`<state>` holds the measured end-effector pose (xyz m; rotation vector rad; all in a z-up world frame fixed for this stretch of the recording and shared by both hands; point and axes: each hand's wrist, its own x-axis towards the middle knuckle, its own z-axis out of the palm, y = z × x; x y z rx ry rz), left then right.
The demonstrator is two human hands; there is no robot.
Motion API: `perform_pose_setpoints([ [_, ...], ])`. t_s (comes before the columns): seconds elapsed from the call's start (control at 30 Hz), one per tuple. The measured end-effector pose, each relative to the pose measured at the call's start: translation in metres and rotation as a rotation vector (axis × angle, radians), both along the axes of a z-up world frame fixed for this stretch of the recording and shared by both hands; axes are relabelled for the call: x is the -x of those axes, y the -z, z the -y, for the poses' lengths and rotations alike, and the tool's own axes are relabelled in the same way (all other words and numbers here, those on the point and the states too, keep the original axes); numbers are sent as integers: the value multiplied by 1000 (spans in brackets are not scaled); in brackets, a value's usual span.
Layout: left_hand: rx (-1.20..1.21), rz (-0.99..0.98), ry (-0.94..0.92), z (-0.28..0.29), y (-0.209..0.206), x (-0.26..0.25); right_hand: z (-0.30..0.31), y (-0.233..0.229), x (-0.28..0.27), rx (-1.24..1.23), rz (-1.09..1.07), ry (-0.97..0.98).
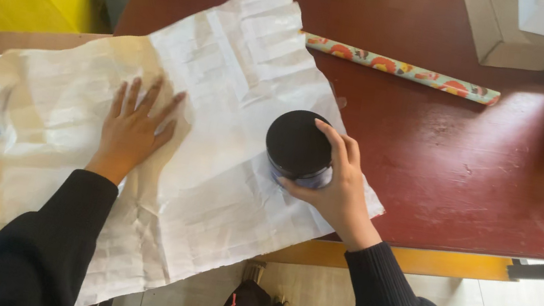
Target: The person prepares wrapping paper by cutting a roll with scissors, then wraps a cylindrical tin and a small box using two different patterns of wrapping paper. The person folds and smooths the paper around each item, handling them one at a time on a wooden table.
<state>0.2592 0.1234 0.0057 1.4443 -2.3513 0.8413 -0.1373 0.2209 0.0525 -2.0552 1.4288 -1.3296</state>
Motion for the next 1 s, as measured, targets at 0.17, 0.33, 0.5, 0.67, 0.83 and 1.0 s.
perform_pose_setpoints([
  [0.17,-531,-441,-200,6,12,-10,3,-11,-1,-23,-29,-14],
  [0.33,-533,-394,-193,19,13,-6,12,-25,-14,-113,-35,-26],
  [0.5,-490,-366,-105,39,20,28,30,-24,-58,-168,23,-40],
  [0.67,-454,-329,7,58,29,53,54,-14,-99,-196,43,-118],
  [0.83,-756,-628,131,77,12,35,60,-3,-103,-199,60,-127],
  [1.0,-143,149,-149,41,-22,-49,65,12,-108,-193,247,-146],
])
